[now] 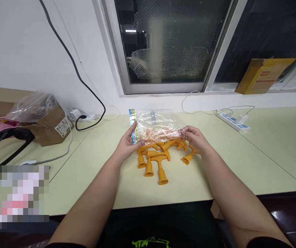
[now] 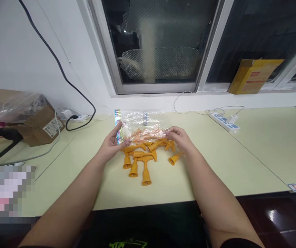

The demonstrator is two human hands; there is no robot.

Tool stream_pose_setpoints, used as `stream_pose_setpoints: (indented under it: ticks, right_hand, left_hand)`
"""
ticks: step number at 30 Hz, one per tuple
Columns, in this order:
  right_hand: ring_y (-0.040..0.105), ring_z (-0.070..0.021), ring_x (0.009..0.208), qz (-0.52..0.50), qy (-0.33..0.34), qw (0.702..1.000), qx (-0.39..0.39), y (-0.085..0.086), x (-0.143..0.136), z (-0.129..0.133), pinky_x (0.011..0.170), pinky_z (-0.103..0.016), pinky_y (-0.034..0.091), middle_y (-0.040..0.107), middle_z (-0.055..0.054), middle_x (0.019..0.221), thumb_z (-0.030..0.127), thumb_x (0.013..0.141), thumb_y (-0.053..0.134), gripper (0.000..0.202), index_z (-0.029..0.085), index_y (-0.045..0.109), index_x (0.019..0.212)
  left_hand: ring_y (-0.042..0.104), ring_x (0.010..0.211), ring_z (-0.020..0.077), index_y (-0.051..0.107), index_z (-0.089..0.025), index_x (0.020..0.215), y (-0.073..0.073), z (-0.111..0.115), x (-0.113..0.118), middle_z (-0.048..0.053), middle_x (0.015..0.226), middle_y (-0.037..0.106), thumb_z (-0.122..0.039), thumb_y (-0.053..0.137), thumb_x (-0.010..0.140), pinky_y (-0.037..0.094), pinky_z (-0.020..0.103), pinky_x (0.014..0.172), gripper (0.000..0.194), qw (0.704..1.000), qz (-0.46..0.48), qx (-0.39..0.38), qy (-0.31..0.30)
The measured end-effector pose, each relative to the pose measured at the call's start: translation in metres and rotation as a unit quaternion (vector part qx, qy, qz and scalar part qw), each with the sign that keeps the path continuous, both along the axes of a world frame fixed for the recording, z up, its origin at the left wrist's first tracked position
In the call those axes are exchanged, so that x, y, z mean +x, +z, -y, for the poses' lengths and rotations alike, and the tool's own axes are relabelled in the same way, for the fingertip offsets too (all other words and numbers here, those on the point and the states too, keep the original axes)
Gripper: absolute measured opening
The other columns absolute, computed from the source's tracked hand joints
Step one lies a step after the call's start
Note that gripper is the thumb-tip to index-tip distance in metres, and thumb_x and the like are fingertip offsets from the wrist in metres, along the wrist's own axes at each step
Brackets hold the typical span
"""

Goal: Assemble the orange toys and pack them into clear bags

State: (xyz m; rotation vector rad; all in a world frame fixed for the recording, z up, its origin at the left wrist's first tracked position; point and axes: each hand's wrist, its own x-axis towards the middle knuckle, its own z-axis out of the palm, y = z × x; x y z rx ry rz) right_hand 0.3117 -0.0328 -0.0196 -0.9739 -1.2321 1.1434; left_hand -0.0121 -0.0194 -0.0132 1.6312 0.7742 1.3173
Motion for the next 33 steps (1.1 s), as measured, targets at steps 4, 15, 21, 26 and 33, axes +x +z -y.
stream_pose_setpoints:
  ticks: [4, 15, 21, 26, 33]
  right_hand:
    - [0.059, -0.0138, 0.069, -0.029, -0.003, 0.999, -0.014, 0.004, 0.0, 0.002, 0.066, -0.027, 0.05, 0.064, 0.001, 0.081, 0.044, 0.075, 0.079, 0.027, 0.024, 0.065, 0.086]
    - [0.065, -0.0161, 0.074, 0.02, 0.049, 0.998, -0.028, -0.002, 0.0, 0.001, 0.07, -0.029, 0.051, 0.069, 0.0, 0.08, 0.04, 0.068, 0.086, 0.035, 0.023, 0.062, 0.086]
    - [0.062, -0.0142, 0.065, 0.032, 0.049, 0.998, -0.033, -0.005, -0.001, 0.001, 0.062, -0.027, 0.049, 0.068, 0.001, 0.075, 0.047, 0.073, 0.083, 0.033, 0.022, 0.064, 0.084]
    - [0.056, -0.0127, 0.059, 0.04, 0.029, 0.999, -0.016, -0.007, -0.001, -0.001, 0.057, -0.026, 0.046, 0.063, 0.002, 0.067, 0.048, 0.074, 0.082, 0.033, 0.021, 0.062, 0.074]
    - [0.055, -0.011, 0.056, 0.021, 0.029, 0.999, -0.004, -0.007, -0.003, -0.001, 0.054, -0.025, 0.044, 0.065, 0.003, 0.072, 0.039, 0.072, 0.085, 0.033, 0.023, 0.058, 0.084]
  left_hand:
    - [0.037, 0.147, 0.0376, 0.046, -0.033, 0.151, 0.001, 0.003, -0.001, 0.009, 0.163, 0.035, -0.028, 0.09, 0.065, 0.058, 0.045, 0.099, 0.098, 0.999, -0.016, -0.012, -0.031]
    - [0.071, 0.106, 0.0292, 0.07, -0.022, 0.122, -0.002, 0.0, -0.004, 0.013, 0.128, 0.067, -0.038, 0.082, 0.076, 0.062, 0.041, 0.087, 0.05, 0.995, -0.021, -0.083, -0.046]
    - [0.072, 0.097, 0.0243, 0.07, -0.02, 0.125, -0.001, 0.002, -0.001, 0.011, 0.137, 0.063, -0.045, 0.081, 0.076, 0.063, 0.04, 0.087, 0.056, 0.993, -0.082, -0.081, 0.007]
    - [0.063, 0.12, 0.032, 0.062, -0.023, 0.138, 0.0, 0.001, -0.002, 0.01, 0.153, 0.05, -0.044, 0.081, 0.076, 0.063, 0.041, 0.09, 0.068, 0.994, -0.078, -0.07, 0.011]
    - [0.051, 0.135, 0.0369, 0.049, -0.027, 0.149, -0.001, -0.001, -0.002, 0.008, 0.164, 0.033, -0.038, 0.086, 0.072, 0.058, 0.044, 0.1, 0.086, 0.996, -0.038, -0.072, 0.026]
